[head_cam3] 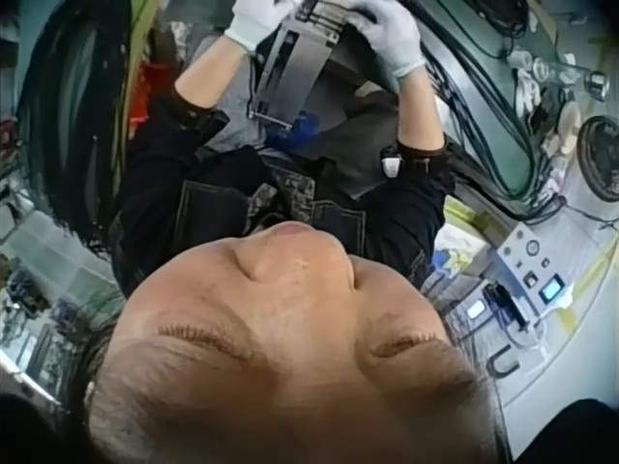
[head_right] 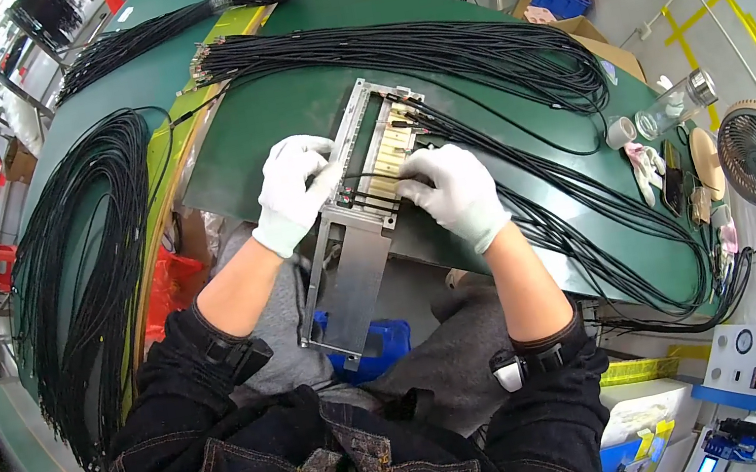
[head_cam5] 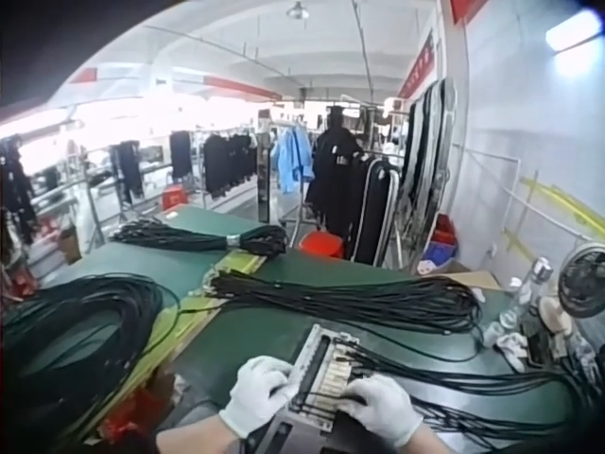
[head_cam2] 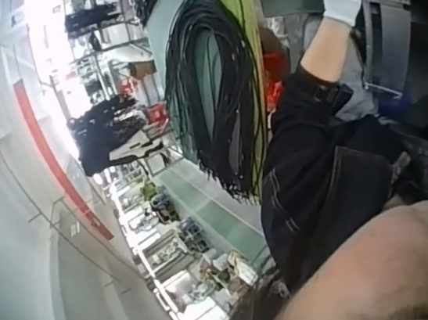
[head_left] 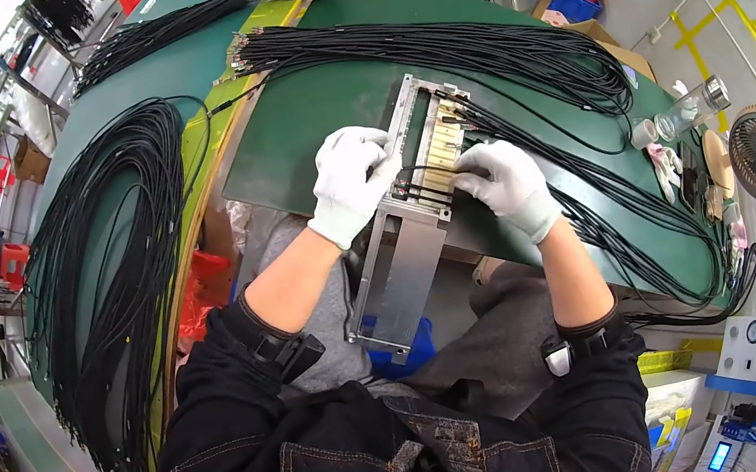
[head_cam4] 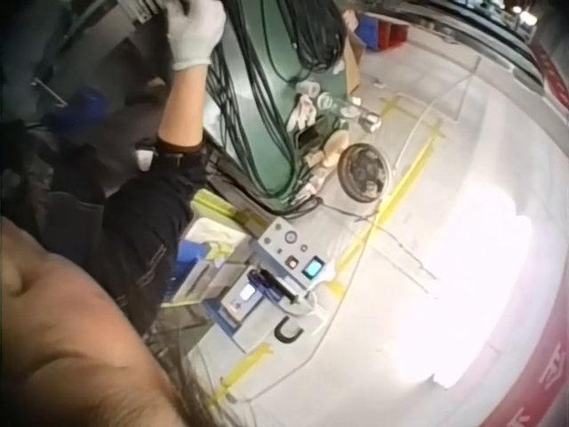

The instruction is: The person gathers a bundle of cables and places them into a metal jig one by one. They then move the loaded jig into a machine, remove it after the cycle, and pull the cables out.

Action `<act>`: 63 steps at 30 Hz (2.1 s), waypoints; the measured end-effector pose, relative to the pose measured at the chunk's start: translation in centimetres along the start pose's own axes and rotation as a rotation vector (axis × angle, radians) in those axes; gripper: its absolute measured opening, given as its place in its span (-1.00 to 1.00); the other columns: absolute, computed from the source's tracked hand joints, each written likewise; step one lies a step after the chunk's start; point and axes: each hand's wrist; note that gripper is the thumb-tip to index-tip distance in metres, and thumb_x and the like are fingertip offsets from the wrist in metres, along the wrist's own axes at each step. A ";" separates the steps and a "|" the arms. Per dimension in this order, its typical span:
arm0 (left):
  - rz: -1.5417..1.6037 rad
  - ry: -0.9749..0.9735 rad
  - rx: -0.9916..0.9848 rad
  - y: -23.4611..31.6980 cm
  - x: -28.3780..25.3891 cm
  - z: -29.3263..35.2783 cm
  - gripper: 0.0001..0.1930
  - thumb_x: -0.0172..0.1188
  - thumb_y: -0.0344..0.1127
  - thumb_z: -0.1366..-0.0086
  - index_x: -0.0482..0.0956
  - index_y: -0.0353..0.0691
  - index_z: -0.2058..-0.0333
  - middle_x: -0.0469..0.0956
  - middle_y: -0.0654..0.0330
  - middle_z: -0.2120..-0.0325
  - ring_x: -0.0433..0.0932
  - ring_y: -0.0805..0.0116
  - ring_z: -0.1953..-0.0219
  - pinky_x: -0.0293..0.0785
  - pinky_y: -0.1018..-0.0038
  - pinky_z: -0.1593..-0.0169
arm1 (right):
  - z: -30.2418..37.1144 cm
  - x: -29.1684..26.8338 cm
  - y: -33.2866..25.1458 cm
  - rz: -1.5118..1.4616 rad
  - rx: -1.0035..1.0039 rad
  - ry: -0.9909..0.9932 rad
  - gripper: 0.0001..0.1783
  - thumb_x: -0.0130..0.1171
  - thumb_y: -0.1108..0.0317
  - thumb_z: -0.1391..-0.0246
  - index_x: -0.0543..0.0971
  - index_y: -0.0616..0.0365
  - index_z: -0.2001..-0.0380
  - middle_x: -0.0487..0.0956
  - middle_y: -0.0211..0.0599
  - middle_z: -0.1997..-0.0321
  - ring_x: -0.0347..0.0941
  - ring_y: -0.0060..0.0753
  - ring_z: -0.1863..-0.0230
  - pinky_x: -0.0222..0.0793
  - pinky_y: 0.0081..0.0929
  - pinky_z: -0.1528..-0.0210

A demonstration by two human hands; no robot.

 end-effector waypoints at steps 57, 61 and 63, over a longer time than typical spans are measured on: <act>-0.091 -0.148 0.145 0.6 2.4 0.7 -0.76 0.32 -0.06 -0.11 0.74 0.04 0.28 0.52 -0.01 -0.04 0.36 -0.06 -0.18 0.12 0.07 -0.31 | -1.5 0.8 2.1 0.420 -0.035 0.053 -0.86 0.34 0.22 0.11 0.61 -0.03 0.47 0.57 -0.32 0.37 0.45 -0.14 0.25 0.36 -0.23 0.16; -0.083 0.006 -0.022 0.1 3.0 0.5 -0.80 0.33 -0.16 -0.12 0.68 -0.13 0.34 0.55 0.01 0.01 0.42 0.00 -0.11 0.21 0.13 -0.25 | -1.1 1.3 0.6 0.336 -0.108 0.072 -0.86 0.33 0.24 0.11 0.60 -0.02 0.45 0.57 -0.29 0.41 0.45 -0.12 0.27 0.35 -0.22 0.17; -0.078 0.011 0.003 0.2 3.0 0.2 -0.80 0.32 -0.18 -0.13 0.66 -0.16 0.36 0.55 0.01 0.01 0.43 0.00 -0.09 0.23 0.15 -0.23 | -1.0 1.7 -0.5 0.239 -0.165 0.066 -0.86 0.32 0.25 0.10 0.60 -0.01 0.44 0.56 -0.26 0.43 0.46 -0.09 0.29 0.36 -0.20 0.18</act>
Point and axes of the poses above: each hand's wrist, its own z-axis away from the middle knuckle, its own x-axis out of the palm, y = z × x
